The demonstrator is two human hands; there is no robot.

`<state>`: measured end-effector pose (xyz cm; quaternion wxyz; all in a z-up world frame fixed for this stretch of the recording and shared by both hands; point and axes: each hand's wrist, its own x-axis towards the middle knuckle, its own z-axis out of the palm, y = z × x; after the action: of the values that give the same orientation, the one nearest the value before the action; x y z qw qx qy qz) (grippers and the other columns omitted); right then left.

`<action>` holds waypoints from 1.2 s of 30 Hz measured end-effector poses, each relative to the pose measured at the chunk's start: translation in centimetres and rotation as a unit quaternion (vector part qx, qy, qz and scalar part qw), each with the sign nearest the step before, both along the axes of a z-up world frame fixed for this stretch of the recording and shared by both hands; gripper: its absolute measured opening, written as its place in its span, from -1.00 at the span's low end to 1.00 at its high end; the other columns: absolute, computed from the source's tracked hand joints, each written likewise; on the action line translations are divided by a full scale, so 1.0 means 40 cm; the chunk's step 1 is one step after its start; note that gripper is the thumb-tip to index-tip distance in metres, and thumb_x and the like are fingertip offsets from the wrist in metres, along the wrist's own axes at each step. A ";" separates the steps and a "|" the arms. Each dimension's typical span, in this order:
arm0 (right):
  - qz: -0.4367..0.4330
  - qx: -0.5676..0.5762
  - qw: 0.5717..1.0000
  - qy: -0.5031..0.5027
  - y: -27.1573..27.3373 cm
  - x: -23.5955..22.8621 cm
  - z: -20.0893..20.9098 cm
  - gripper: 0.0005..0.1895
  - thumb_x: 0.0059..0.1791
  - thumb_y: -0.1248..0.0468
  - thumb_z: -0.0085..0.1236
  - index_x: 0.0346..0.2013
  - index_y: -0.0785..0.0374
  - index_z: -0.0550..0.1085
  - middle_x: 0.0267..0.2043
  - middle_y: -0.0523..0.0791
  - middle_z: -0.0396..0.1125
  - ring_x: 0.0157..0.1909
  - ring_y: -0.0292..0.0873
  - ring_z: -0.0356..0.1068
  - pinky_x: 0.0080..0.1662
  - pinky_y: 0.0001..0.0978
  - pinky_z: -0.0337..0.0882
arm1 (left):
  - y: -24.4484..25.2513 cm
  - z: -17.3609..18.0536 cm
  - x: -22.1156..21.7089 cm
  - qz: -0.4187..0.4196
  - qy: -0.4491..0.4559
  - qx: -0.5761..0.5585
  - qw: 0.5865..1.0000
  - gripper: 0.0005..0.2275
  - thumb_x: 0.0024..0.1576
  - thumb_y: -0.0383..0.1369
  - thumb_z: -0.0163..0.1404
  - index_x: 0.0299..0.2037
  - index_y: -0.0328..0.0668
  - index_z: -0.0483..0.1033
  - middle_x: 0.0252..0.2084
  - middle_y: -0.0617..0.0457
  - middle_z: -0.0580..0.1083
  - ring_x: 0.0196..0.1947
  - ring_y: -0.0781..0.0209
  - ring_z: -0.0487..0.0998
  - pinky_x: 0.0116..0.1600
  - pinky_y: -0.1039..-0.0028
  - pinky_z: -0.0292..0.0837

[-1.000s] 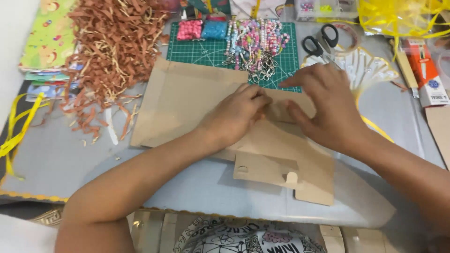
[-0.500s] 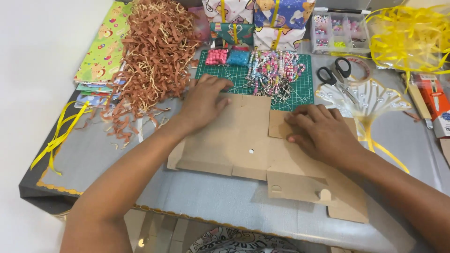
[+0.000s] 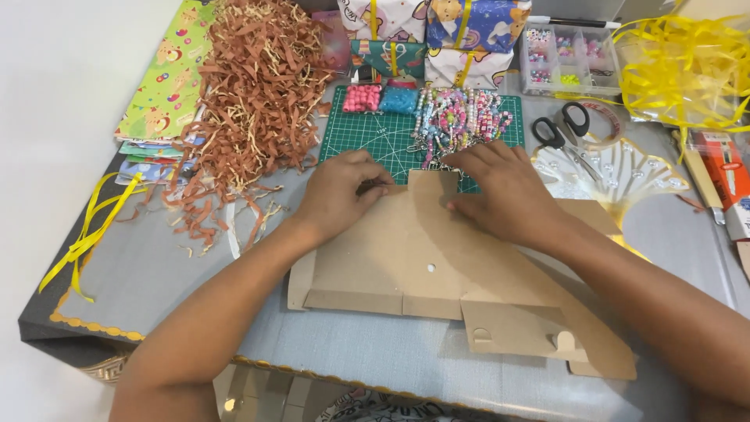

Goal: The person picks and organizes various colorful beads on a cutting mat before transitioning to folding and assembling a small cardboard gift box.

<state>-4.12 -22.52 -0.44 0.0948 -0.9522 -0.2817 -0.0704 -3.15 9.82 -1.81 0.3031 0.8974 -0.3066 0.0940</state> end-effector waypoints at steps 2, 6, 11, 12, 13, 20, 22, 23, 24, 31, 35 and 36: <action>0.005 -0.015 1.000 -0.015 0.009 -0.006 -0.033 -0.35 0.05 0.02 0.49 0.43 0.00 0.56 0.24 -0.14 0.50 0.42 0.04 0.41 0.26 -0.02 0.31 | 0.003 0.010 -0.006 -0.006 -0.008 -0.003 1.000 -0.93 0.24 -0.42 0.34 -0.11 -0.06 0.84 -0.23 -0.06 0.68 -0.11 -0.14 0.75 0.08 0.09 0.64; 0.009 0.013 0.999 -0.046 0.017 -0.029 -0.041 -0.31 0.05 0.05 0.49 0.47 0.03 0.53 0.02 -0.20 0.43 0.25 0.01 0.41 0.23 -0.02 0.27 | 0.012 0.017 -0.008 -0.023 -0.002 0.035 0.999 -0.89 0.29 -0.37 0.28 -0.06 -0.06 0.86 -0.18 -0.10 0.70 -0.08 -0.16 0.74 0.12 0.08 0.62; 0.035 0.037 0.999 -0.007 0.023 -0.059 -0.049 -0.61 0.09 0.01 0.43 0.20 -0.04 0.68 -0.02 -0.20 0.46 0.23 -0.01 0.41 0.26 0.00 0.26 | 0.012 0.062 -0.040 -0.033 0.014 0.086 0.996 -0.79 0.35 -0.19 0.21 -0.05 -0.05 0.88 -0.11 -0.13 0.73 -0.02 -0.17 0.73 0.18 0.01 0.58; 0.044 0.035 0.998 0.012 0.029 -0.068 -0.043 -0.64 0.12 -0.07 0.40 0.13 -0.04 0.71 -0.03 -0.19 0.47 0.22 -0.02 0.42 0.26 0.01 0.26 | 0.013 0.056 -0.045 -0.026 0.012 0.093 0.995 -0.74 0.40 -0.12 0.16 -0.08 -0.02 0.89 -0.10 -0.12 0.73 0.00 -0.16 0.71 0.21 0.00 0.55; 0.048 0.035 0.998 0.013 0.030 -0.066 -0.043 -0.64 0.12 -0.07 0.40 0.13 -0.04 0.71 -0.03 -0.19 0.47 0.22 -0.02 0.42 0.26 0.01 0.26 | 0.007 0.039 -0.036 -0.023 0.014 0.093 0.995 -0.74 0.40 -0.12 0.16 -0.08 -0.02 0.89 -0.10 -0.12 0.73 0.00 -0.16 0.71 0.21 0.00 0.55; 0.085 0.075 0.994 0.003 0.053 -0.063 -0.042 -0.79 0.23 0.12 0.23 -0.10 0.10 0.74 0.02 -0.16 0.51 0.11 -0.03 0.55 0.13 -0.09 0.47 | -0.008 0.010 -0.029 -0.021 0.044 0.119 0.992 -0.85 0.34 -0.29 0.22 -0.13 -0.03 0.89 -0.14 -0.02 0.71 -0.12 0.04 0.74 0.05 0.24 0.68; 0.091 0.079 0.993 0.006 0.059 -0.062 -0.040 -0.77 0.24 0.14 0.21 -0.13 0.12 0.75 0.01 -0.15 0.52 0.10 -0.02 0.59 0.10 -0.10 0.51 | -0.009 0.009 -0.037 -0.027 0.029 0.133 0.990 -0.85 0.34 -0.31 0.22 -0.11 -0.04 0.89 -0.16 -0.02 0.70 -0.15 0.07 0.74 0.01 0.28 0.69; 0.087 0.065 0.994 0.009 0.059 -0.064 -0.039 -0.81 0.21 0.17 0.23 -0.10 0.12 0.74 0.02 -0.15 0.52 0.09 -0.01 0.60 0.08 -0.11 0.55 | -0.010 0.011 -0.044 -0.019 0.021 0.140 0.990 -0.85 0.35 -0.33 0.20 -0.08 -0.05 0.88 -0.19 -0.01 0.69 -0.19 0.10 0.73 -0.02 0.31 0.69; 0.082 0.053 0.995 0.010 0.060 -0.064 -0.038 -0.84 0.19 0.20 0.24 -0.08 0.12 0.74 0.03 -0.14 0.52 0.09 -0.01 0.62 0.05 -0.11 0.59 | -0.011 0.016 -0.049 -0.013 0.013 0.147 0.989 -0.85 0.36 -0.34 0.19 -0.05 -0.06 0.87 -0.22 0.00 0.67 -0.22 0.12 0.73 -0.06 0.34 0.69; 0.087 -0.034 0.995 -0.038 0.107 -0.088 -0.022 -0.72 0.18 0.26 0.24 0.17 0.09 0.71 -0.01 -0.11 0.54 0.07 0.02 0.65 0.08 -0.06 0.65 | -0.076 0.034 -0.152 -0.010 -0.100 0.184 0.978 -0.61 0.45 -0.13 0.13 0.24 -0.30 0.74 -0.25 -0.19 0.62 -0.23 -0.10 0.75 -0.11 0.10 0.71; 0.105 -0.093 0.985 -0.096 0.107 -0.093 -0.042 -0.67 0.17 0.19 0.23 0.22 0.08 0.70 0.03 -0.15 0.49 0.06 -0.03 0.64 0.10 -0.07 0.67 | -0.109 -0.046 -0.165 0.025 -0.175 0.190 0.966 -0.38 0.39 0.12 0.09 0.08 -0.50 0.76 -0.11 -0.26 0.58 -0.11 -0.14 0.66 0.02 0.00 0.62; 0.105 -0.110 0.982 -0.115 0.108 -0.092 -0.048 -0.68 0.18 0.17 0.23 0.21 0.07 0.70 0.03 -0.18 0.47 0.09 -0.04 0.64 0.09 -0.09 0.66 | -0.115 -0.072 -0.167 0.040 -0.201 0.174 0.963 -0.28 0.38 0.19 0.05 0.08 -0.59 0.73 -0.05 -0.31 0.57 -0.05 -0.22 0.65 0.05 -0.03 0.59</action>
<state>-7.81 -18.19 -2.37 -0.0363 -0.9075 -0.3950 -0.1381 -9.85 5.20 -4.68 0.0707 0.9105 -0.3370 0.2291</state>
